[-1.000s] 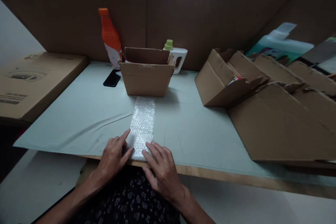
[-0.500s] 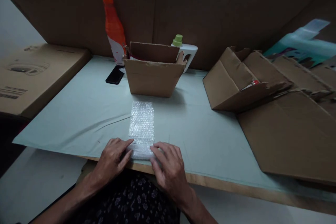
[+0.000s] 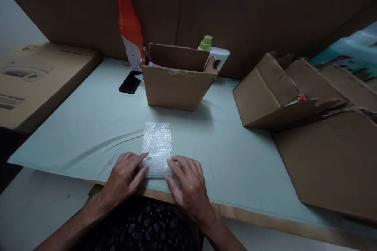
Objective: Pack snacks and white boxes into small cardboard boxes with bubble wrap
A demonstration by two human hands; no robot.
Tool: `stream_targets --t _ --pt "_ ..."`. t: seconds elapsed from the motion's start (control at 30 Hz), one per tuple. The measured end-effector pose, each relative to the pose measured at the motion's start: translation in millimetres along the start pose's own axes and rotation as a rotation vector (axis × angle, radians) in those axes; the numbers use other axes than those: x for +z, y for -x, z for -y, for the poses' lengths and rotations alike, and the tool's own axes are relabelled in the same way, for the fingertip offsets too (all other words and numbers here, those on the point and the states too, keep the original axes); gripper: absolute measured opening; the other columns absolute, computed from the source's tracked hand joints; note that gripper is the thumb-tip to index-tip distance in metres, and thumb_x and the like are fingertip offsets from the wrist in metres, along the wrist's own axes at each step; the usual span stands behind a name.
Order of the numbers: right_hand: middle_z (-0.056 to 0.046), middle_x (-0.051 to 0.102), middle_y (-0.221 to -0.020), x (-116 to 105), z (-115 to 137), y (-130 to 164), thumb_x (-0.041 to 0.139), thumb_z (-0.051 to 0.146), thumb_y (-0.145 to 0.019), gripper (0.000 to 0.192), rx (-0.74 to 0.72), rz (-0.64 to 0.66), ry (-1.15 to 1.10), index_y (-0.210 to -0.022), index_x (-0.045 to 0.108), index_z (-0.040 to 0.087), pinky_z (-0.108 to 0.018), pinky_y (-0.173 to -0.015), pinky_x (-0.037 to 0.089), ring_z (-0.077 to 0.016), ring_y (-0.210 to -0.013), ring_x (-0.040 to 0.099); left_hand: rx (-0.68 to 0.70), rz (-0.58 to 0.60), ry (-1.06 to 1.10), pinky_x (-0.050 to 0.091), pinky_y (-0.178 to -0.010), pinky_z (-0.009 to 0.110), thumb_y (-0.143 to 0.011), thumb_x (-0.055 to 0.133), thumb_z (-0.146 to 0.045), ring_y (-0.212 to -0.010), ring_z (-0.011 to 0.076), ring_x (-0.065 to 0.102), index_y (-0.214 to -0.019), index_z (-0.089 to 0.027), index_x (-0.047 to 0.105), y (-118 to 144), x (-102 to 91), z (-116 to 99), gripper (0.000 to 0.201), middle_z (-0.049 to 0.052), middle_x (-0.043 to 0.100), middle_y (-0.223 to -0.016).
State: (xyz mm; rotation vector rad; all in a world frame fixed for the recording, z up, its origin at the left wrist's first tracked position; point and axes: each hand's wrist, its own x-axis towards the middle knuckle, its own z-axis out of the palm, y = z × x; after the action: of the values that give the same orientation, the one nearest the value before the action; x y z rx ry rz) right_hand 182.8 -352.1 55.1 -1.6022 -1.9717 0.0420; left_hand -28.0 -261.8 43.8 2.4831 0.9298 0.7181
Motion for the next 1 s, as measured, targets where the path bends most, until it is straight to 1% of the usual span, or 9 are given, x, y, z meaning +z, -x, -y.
stream_targets --t 0.13,0.23,0.37,0.5,0.63,0.7,0.8,0.9,1.0 --pt "-0.015 0.066 -0.125 4.8 0.8 -9.1 0.058 0.018 -0.094 0.029 -0.101 0.133 0.076 -0.122 0.061 0.017 -0.048 -0.092 0.048 -0.0303 -0.114 0.059 -0.017 -0.054 -0.053 0.049 -0.086 0.043 -0.095 0.054 -0.018 -0.100 0.0268 0.057 -0.128 -0.014 0.056 -7.4 3.0 6.6 0.033 0.012 0.063 -0.109" --pt "-0.010 0.073 -0.110 4.6 0.3 -12.4 0.053 0.014 -0.096 0.026 -0.063 0.151 -0.024 -0.119 0.062 0.017 -0.043 -0.086 0.050 -0.0248 -0.099 0.065 0.048 -0.015 0.047 0.046 -0.094 0.045 -0.094 0.058 -0.022 -0.109 0.0271 0.054 -0.132 -0.016 0.053 0.9 -4.1 2.2 0.038 0.013 0.061 -0.119" --pt "-0.006 0.075 -0.100 -2.9 -2.5 -8.3 0.054 0.020 -0.098 0.027 0.038 0.207 -0.179 -0.124 0.060 0.019 -0.036 -0.079 0.051 -0.0203 -0.087 0.066 0.060 0.073 0.128 0.047 -0.090 0.043 -0.095 0.055 -0.018 -0.097 0.0236 0.056 -0.135 -0.018 0.049 5.2 -10.3 -5.1 0.040 0.008 0.066 -0.104" --pt "-0.014 0.069 -0.118 -5.4 -0.9 -6.8 0.057 0.023 -0.096 0.029 0.020 0.073 0.028 -0.125 0.060 0.017 -0.044 -0.086 0.049 -0.0276 -0.105 0.063 -0.015 0.045 -0.012 0.049 -0.083 0.043 -0.095 0.054 -0.021 -0.091 0.0250 0.057 -0.130 -0.016 0.054 -14.6 1.0 0.4 0.036 0.008 0.068 -0.096" --pt "-0.016 0.068 -0.121 2.2 1.4 -14.8 0.062 0.022 -0.091 0.033 -0.054 0.180 0.117 -0.124 0.062 0.017 -0.048 -0.087 0.049 -0.0313 -0.107 0.062 -0.076 -0.014 -0.049 0.051 -0.088 0.048 -0.094 0.058 -0.025 -0.097 0.0274 0.060 -0.125 -0.017 0.059 -30.5 11.1 10.0 0.032 0.011 0.068 -0.104" --pt "-0.014 0.070 -0.117 7.0 -1.5 -20.0 0.057 0.018 -0.093 0.031 -0.020 0.195 0.076 -0.123 0.063 0.017 -0.046 -0.085 0.051 -0.0293 -0.103 0.064 -0.163 -0.088 0.097 0.051 -0.090 0.049 -0.094 0.059 -0.029 -0.102 0.0264 0.061 -0.130 -0.020 0.056 -27.1 10.6 11.0 0.038 0.011 0.067 -0.111" --pt "-0.011 0.073 -0.114 10.4 -5.9 -24.1 0.053 0.018 -0.096 0.030 0.130 0.129 -0.128 -0.124 0.063 0.018 -0.042 -0.087 0.053 -0.0243 -0.101 0.067 -0.409 -0.154 0.515 0.056 -0.088 0.044 -0.095 0.057 -0.034 -0.108 0.0244 0.064 -0.143 -0.022 0.042 -12.2 6.8 6.6 0.053 0.014 0.062 -0.127" --pt "-0.008 0.074 -0.113 8.5 -3.6 -22.2 0.056 0.025 -0.096 0.029 0.265 0.149 -0.347 -0.123 0.064 0.020 -0.039 -0.088 0.055 -0.0223 -0.101 0.068 -0.568 -0.065 0.914 0.056 -0.093 0.042 -0.094 0.056 -0.034 -0.113 0.0244 0.066 -0.153 -0.017 0.025 -1.0 4.7 -3.0 0.068 0.019 0.060 -0.133" --pt "-0.008 0.073 -0.113 2.3 -0.2 -17.6 0.061 0.028 -0.092 0.027 0.275 0.183 -0.415 -0.118 0.067 0.023 -0.042 -0.092 0.054 -0.0245 -0.105 0.067 -0.577 0.025 1.013 0.056 -0.092 0.038 -0.093 0.055 -0.032 -0.104 0.0214 0.068 -0.155 -0.015 0.019 0.3 5.6 -13.9 0.073 0.015 0.067 -0.118"
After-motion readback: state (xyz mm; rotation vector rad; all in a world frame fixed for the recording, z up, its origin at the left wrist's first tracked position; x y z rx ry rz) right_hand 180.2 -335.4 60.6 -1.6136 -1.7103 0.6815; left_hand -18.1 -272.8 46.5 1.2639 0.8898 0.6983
